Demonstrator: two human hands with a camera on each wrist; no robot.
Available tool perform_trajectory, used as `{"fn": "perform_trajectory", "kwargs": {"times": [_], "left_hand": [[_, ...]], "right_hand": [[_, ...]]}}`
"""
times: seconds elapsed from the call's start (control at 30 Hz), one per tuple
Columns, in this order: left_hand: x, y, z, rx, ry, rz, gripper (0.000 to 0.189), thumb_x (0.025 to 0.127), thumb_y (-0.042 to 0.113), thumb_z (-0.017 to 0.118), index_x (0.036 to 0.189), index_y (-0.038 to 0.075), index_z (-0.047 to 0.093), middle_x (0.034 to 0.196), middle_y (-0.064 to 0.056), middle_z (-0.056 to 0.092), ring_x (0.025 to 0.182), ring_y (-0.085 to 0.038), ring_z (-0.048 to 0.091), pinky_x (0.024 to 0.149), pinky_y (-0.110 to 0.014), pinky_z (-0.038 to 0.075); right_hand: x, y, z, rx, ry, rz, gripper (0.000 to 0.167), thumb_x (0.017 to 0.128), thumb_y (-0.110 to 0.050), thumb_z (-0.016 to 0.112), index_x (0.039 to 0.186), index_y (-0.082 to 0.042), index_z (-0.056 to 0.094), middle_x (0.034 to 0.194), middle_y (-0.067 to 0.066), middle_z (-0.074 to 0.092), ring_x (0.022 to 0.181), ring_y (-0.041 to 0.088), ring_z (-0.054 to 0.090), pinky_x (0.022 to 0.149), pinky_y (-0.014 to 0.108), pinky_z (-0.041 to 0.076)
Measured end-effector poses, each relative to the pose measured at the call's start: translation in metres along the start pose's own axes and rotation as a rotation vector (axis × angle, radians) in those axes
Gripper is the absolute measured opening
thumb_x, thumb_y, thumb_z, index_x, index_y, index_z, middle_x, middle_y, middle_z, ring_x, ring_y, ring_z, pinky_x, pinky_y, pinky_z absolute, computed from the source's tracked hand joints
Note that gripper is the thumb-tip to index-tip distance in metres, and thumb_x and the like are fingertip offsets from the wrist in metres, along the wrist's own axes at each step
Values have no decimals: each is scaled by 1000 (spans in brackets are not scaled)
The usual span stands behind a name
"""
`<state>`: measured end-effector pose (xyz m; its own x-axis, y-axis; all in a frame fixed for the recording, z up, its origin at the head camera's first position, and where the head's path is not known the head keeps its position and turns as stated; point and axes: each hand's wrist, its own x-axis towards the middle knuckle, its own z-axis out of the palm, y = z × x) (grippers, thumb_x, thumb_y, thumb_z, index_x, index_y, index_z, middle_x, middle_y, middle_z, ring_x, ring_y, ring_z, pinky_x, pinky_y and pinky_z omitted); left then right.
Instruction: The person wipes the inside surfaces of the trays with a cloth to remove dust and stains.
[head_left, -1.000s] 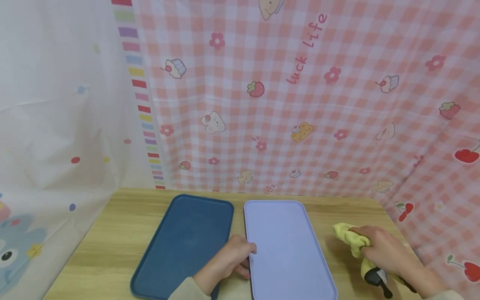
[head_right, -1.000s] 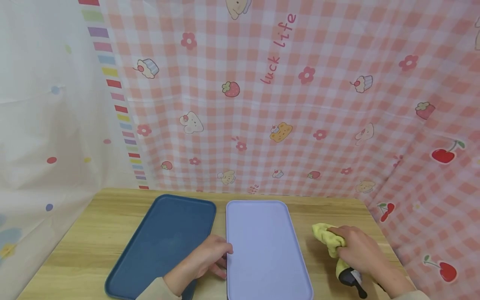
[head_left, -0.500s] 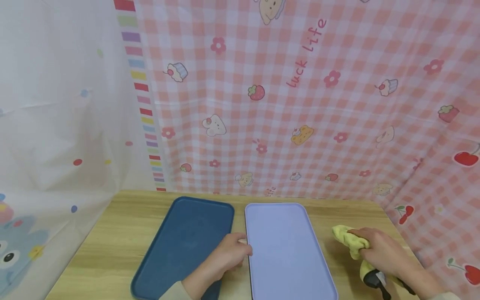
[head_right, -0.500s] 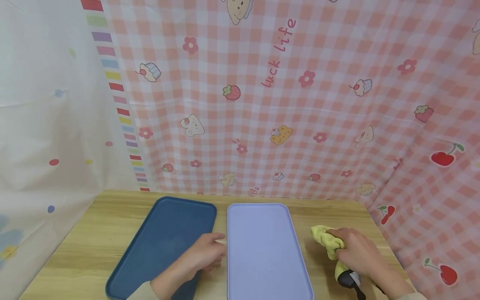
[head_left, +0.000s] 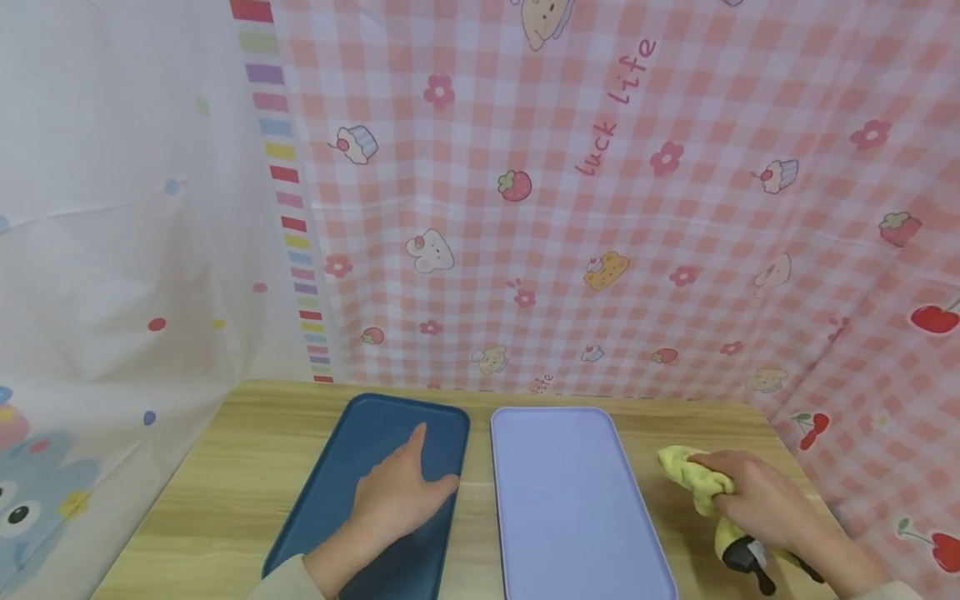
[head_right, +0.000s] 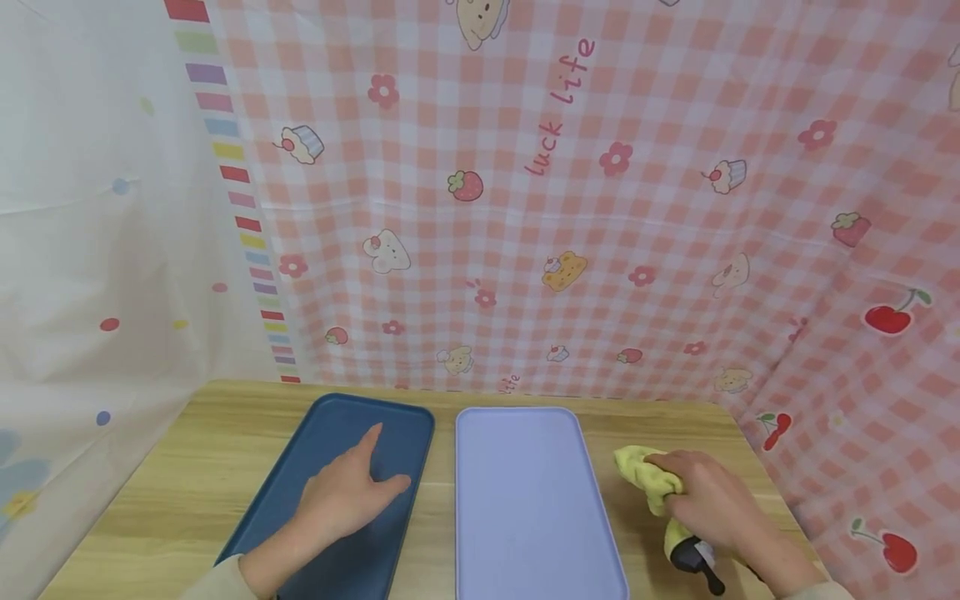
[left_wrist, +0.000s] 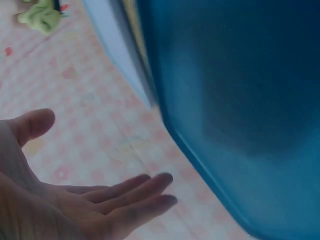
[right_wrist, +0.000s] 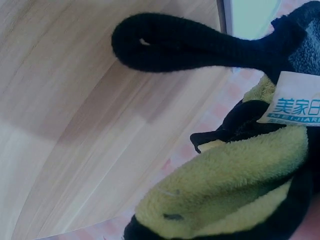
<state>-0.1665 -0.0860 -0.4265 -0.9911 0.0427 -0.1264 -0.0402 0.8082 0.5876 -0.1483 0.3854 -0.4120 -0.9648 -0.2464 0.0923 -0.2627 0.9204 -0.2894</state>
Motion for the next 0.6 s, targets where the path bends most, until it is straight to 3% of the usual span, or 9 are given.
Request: {"fn": "perform_trajectory", "kwargs": {"times": [0.1, 0.3, 0.43, 0.6], "left_hand": [[2, -16, -5, 94, 42, 16, 95, 89, 55, 70, 161, 5, 36, 149, -27, 53, 127, -53, 55, 95, -79, 39], [10, -53, -15, 219, 76, 17, 103, 89, 64, 66, 163, 0, 29, 158, -41, 30, 135, -66, 39, 105, -84, 24], [17, -76, -24, 273, 91, -20, 111, 87, 71, 64, 162, -3, 27, 156, -44, 30, 132, -68, 40, 106, -85, 19], [23, -96, -36, 270, 73, -73, 117, 85, 76, 62, 159, -8, 29, 148, -44, 41, 123, -65, 49, 103, -82, 26]], "right_hand": [[1, 0, 2, -4, 4, -14, 53, 74, -6, 76, 127, -12, 75, 112, -1, 74, 95, 15, 61, 74, 37, 48], [-1, 0, 5, 0, 27, -16, 55, 71, -6, 78, 126, -11, 75, 112, 1, 74, 98, 20, 64, 73, 40, 49], [1, -1, 7, 4, 27, -19, 55, 72, -6, 79, 127, -11, 74, 113, 3, 74, 101, 24, 66, 74, 43, 51], [4, -2, 8, 10, 26, -31, 56, 72, -6, 80, 127, -10, 74, 115, 5, 74, 104, 28, 66, 75, 47, 51]]}}
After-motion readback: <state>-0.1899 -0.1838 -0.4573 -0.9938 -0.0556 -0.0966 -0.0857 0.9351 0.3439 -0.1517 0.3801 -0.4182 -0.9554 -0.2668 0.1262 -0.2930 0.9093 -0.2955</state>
